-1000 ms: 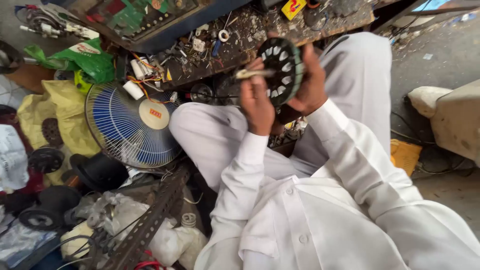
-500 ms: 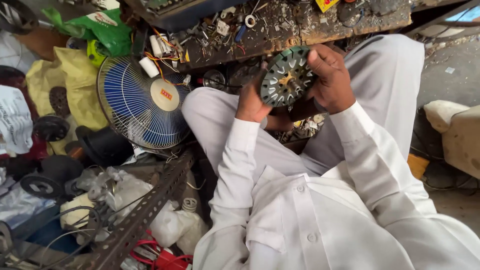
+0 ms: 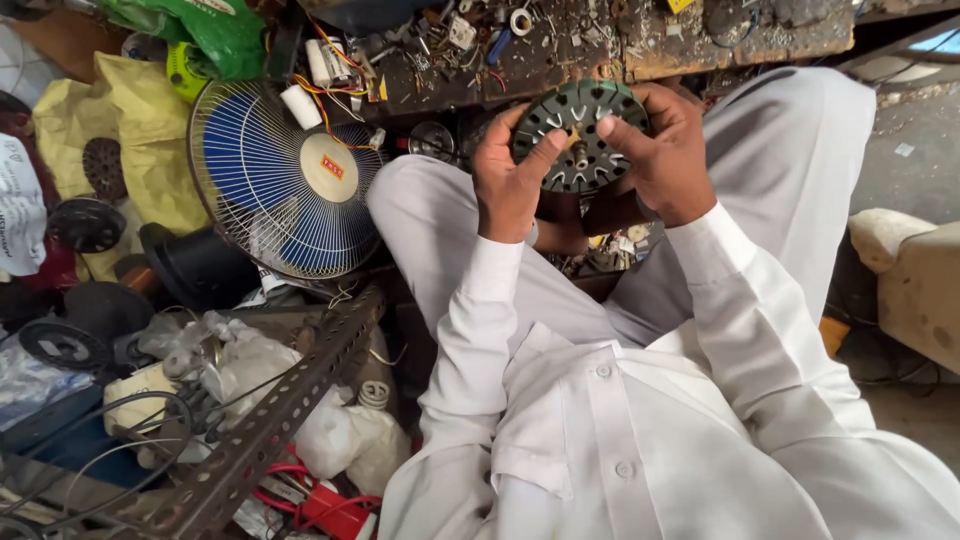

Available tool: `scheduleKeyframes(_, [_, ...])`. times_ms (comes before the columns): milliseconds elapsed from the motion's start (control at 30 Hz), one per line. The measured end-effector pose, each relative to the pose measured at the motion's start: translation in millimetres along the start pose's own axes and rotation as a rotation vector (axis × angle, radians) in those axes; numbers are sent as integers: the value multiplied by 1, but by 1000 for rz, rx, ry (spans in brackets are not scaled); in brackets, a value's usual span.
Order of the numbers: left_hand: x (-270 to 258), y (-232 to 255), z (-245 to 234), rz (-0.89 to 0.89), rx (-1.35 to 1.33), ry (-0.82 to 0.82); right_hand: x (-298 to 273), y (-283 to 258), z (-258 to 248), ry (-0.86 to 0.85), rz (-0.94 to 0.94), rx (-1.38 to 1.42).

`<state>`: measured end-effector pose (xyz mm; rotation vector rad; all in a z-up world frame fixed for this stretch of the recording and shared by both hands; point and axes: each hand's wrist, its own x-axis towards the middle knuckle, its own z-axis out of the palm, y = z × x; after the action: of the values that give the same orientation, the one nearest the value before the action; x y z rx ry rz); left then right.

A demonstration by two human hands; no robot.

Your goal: Assembling and inspecting a ceiling fan motor stator in a workshop environment.

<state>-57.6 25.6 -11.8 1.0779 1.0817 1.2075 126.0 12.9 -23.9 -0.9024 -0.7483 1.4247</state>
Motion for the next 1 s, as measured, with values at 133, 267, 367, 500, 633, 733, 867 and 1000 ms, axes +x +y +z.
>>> scheduleKeyframes(133, [2,-16,-11,-56,-189,28,1,0,-2,-18,57,111])
scheduleKeyframes(267, [6,5,-7,-120,-412,25,8,2,-17,-17,40,200])
scheduleKeyframes(367, [9,11,-8,-158,-522,-33,11,7,-23,-4,-12,146])
scheduleKeyframes(500, [17,14,-3,-84,-338,-192,0,-23,7,-243,305,577])
scheduleKeyframes(633, [13,58,25,186,256,-286,-14,-17,4,-248,430,869])
scheduleKeyframes(733, [1,45,40,440,550,-220,-14,5,-9,-254,371,971])
scheduleKeyframes(867, [-14,47,47,624,865,-118,-19,11,-19,-212,300,983])
scheduleKeyframes(1000, [-21,51,59,720,1038,-176,-26,9,-20,-83,120,619])
